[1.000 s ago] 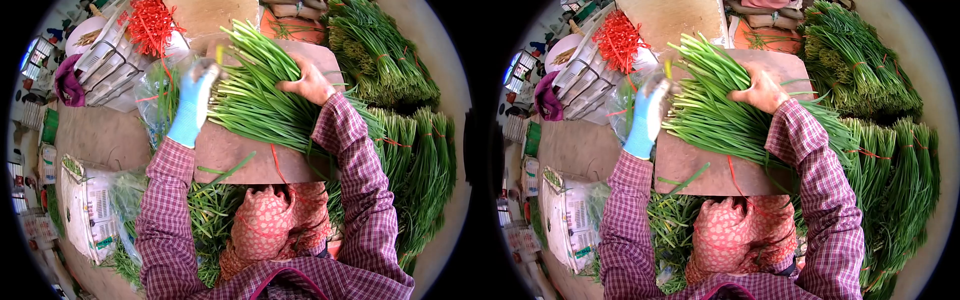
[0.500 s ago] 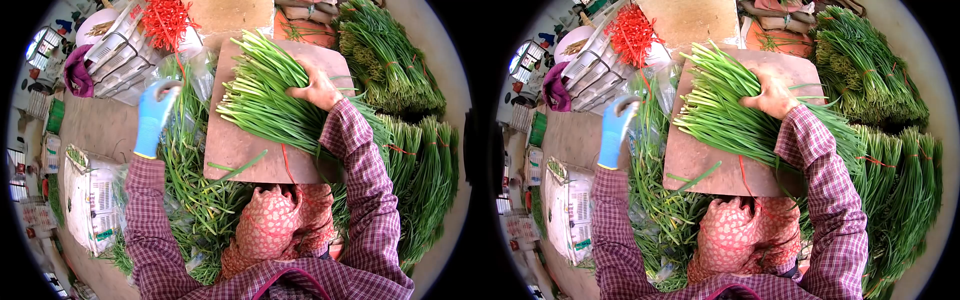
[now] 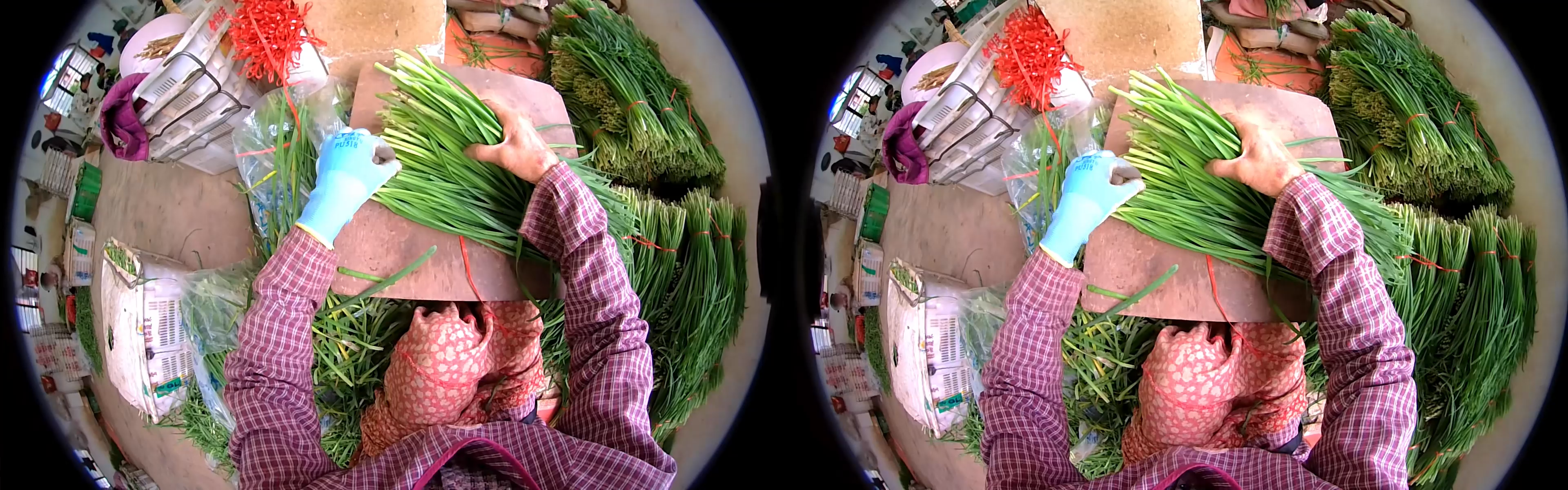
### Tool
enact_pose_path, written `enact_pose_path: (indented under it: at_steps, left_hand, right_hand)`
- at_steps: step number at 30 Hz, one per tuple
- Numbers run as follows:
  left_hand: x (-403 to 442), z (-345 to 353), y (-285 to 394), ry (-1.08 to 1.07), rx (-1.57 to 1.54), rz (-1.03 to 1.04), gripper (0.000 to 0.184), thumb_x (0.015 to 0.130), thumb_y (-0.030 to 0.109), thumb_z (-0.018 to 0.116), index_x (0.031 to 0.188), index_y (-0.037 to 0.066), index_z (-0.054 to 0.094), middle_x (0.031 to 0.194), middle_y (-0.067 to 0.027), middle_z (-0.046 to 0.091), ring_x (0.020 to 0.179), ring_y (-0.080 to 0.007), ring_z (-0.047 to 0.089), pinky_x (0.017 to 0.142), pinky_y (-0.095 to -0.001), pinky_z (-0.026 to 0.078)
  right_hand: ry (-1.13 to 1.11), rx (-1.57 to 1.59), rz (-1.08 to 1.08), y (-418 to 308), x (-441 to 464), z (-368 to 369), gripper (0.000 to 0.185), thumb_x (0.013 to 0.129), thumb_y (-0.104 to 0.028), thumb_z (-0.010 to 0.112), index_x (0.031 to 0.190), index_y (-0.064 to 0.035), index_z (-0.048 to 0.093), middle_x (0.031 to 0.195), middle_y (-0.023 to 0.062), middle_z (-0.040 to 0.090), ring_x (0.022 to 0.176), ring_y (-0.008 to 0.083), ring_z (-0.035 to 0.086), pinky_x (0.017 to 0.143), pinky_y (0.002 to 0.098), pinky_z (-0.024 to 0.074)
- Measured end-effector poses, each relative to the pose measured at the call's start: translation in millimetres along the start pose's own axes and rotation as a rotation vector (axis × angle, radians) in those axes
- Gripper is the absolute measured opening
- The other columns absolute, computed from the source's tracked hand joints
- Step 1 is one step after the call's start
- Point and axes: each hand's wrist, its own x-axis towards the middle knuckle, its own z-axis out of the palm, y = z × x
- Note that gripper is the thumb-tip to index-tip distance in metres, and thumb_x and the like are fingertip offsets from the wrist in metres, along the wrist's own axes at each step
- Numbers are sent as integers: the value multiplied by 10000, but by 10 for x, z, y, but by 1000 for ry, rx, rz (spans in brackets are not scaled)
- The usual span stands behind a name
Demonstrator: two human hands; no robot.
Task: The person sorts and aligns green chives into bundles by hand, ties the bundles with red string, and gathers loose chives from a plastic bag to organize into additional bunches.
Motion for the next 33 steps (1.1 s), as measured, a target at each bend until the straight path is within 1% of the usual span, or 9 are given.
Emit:
enact_pose_path:
  at_steps: [4,8,10,14,17,19,22,28,33]
  left_hand:
    - [34,39,-67,-19,-219,-93,202,693,322,736,765,133,738,720,-59,654,744,-244,628,696,-377,495]
    - [-32,-260,-251,172,5,0,181,676,190,729,777,43,695,726,-95,649,666,-218,633,627,-323,493]
    - [-206,-510,-654,277,-52,-218,213,671,194,739,807,38,690,729,-103,648,668,-202,640,641,-308,499]
    - [-822,-1137,-1775,273,723,-552,383,682,353,734,957,92,685,939,-108,683,858,-261,653,770,-366,515]
    - [-1046,-1236,-1575,322,864,-621,421,698,352,740,1023,95,670,1026,-105,666,910,-276,639,799,-377,506]
    - [-962,-1028,-1581,380,353,-244,345,746,274,722,1031,85,673,1022,-122,658,891,-276,640,808,-375,506]
    - [-584,-523,-927,101,-633,-321,336,866,179,654,1167,33,628,1067,-82,663,978,-147,617,863,-270,483]
    - [-149,106,-345,21,-498,-219,277,880,144,637,1102,-22,647,949,-89,693,882,-134,626,801,-267,494]
    - [-312,84,-496,-33,-508,-133,320,848,174,680,1094,-24,631,1039,-97,635,913,-153,624,801,-280,499]
  right_hand:
    - [-16,14,39,-36,-14,-12,633,687,-175,732,1254,9,520,1049,192,647,987,254,622,891,343,460]
    - [-2,35,27,-29,-23,-12,634,684,-179,733,1250,12,520,1058,192,642,989,253,620,889,343,461]
    - [-2,61,33,-23,-19,2,634,683,-181,734,1248,12,521,1061,191,642,990,252,620,889,343,461]
    - [18,-6,13,30,-6,12,624,684,-190,735,1237,9,525,1045,182,643,984,254,618,888,343,460]
    - [14,-3,-1,22,5,9,618,685,-193,736,1233,6,528,1030,178,643,974,254,618,885,343,461]
    - [-21,9,62,-62,-11,-10,612,686,-191,735,1230,1,531,1016,171,644,958,249,621,878,344,463]
    - [-4,16,44,-57,-19,-6,600,687,-195,738,1216,0,534,1020,172,647,955,258,625,873,348,465]
    - [49,-346,-36,-422,-129,-109,624,661,-268,768,1188,-38,527,998,208,631,954,357,610,817,418,476]
    - [31,-618,-149,-456,-321,65,760,611,-401,805,1248,-148,474,1017,109,576,992,322,569,810,427,483]
